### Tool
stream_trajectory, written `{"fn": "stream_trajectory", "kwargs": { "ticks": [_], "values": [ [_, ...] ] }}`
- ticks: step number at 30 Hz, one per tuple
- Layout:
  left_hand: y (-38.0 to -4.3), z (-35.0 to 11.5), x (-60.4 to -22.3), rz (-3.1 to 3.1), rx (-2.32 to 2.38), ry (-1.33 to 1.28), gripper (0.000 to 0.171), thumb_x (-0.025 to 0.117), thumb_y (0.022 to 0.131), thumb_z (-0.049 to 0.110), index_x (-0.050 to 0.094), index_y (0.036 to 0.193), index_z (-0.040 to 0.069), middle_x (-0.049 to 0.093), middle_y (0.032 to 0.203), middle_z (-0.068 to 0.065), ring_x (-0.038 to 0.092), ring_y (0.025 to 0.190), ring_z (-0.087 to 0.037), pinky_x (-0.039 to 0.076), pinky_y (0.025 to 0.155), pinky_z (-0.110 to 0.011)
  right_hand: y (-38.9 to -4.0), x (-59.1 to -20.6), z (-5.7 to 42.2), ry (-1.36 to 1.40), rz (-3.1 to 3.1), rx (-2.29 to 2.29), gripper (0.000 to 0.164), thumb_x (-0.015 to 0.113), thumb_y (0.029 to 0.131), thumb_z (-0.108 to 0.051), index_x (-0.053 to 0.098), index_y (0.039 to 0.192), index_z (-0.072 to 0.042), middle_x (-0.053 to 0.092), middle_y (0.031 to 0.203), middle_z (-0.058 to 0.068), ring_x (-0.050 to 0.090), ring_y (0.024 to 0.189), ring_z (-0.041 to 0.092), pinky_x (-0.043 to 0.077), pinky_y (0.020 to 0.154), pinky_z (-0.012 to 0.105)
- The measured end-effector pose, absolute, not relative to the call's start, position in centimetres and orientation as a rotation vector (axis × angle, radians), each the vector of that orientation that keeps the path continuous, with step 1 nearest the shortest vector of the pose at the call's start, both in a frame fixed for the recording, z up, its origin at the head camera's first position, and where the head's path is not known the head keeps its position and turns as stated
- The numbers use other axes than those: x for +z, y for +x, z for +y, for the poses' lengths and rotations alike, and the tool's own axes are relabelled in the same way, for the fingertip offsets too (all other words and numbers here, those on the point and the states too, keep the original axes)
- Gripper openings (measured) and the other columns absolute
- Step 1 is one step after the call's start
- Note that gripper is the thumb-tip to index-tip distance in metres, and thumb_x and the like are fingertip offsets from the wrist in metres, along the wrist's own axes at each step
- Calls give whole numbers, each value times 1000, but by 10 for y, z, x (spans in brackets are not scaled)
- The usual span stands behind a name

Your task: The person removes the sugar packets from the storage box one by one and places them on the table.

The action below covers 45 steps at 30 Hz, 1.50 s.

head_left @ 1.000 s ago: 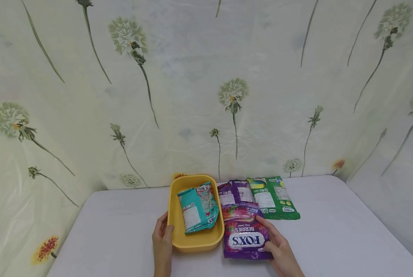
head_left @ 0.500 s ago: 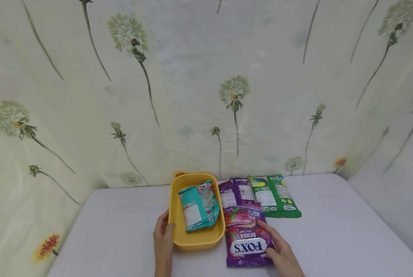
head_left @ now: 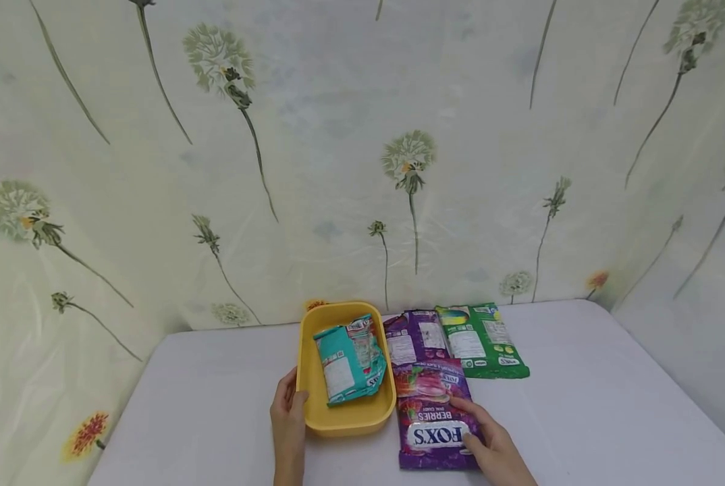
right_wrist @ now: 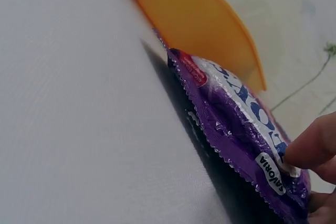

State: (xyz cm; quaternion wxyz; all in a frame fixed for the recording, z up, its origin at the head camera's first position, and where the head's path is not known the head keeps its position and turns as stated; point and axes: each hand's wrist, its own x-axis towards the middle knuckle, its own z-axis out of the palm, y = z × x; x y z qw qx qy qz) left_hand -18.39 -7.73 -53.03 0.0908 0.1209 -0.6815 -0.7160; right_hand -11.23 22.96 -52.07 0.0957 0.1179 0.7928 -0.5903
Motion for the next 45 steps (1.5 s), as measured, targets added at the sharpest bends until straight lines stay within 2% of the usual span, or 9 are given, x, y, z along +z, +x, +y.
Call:
{"fn": "stream_trajectory", "kwargs": {
  "ticks": [5,9,12,18,25,31,37,41,45],
  "values": [
    [-184,-78,-531,-2025,-2127,368,45,45,91,4,48,136,9,47,142,-12,45,132,-23,44,101,-16,-110,-518,226,360,2414,-1680,49,47,90,-3,46,135,-23,34,150,12,38,134,37,46,103,48],
    [-184,-78,-532,-2035,-2125,384,45,45,91,4,48,135,10,48,142,-11,44,132,-22,44,100,-14,-110,-517,225,368,2432,-1622,46,50,93,-8,44,136,-24,32,150,10,31,138,38,37,108,54],
    [-185,-78,-532,-2034,-2128,377,45,45,91,4,48,136,10,47,142,-11,44,133,-23,44,101,-16,-109,-516,225,360,2442,-1592,45,54,94,-21,42,137,-24,32,151,9,25,140,40,32,110,58],
    [-185,-78,-532,-2016,-2137,343,45,45,91,4,48,136,10,47,142,-12,44,132,-23,43,102,-17,-110,-515,226,354,2437,-1579,59,56,88,-50,38,138,-26,30,151,8,20,141,42,33,110,58],
    [-188,-79,-536,-2006,-2130,343,45,46,90,3,49,135,10,49,141,-10,45,132,-20,42,102,-14,-115,-516,225,382,2483,-1496,68,51,84,-63,32,141,-29,21,155,12,17,141,46,28,109,63],
    [-189,-80,-537,-2002,-2129,343,45,46,90,3,49,134,9,49,141,-10,44,132,-20,42,103,-17,-121,-502,219,308,2559,-1465,77,57,85,-55,17,147,-32,2,159,16,7,142,48,17,110,67],
    [-189,-81,-535,-2009,-2114,347,45,46,90,2,50,134,9,49,141,-10,45,132,-20,42,102,-16,-135,-480,198,50,2565,-1647,75,62,88,-40,17,147,-31,13,158,6,13,144,42,22,112,62],
    [-188,-81,-535,-2013,-2129,357,45,46,90,1,49,134,9,49,141,-11,44,133,-21,43,103,-16,-145,-469,185,-127,2532,-1759,74,64,88,-32,19,147,-31,21,156,6,21,144,36,29,111,58],
    [-189,-80,-535,-2016,-2131,346,46,46,89,1,49,134,8,49,141,-12,45,132,-23,44,101,-16,-151,-458,172,-253,2449,-1830,78,65,88,-28,15,147,-39,19,157,4,20,145,31,28,112,55]
  ]
}}
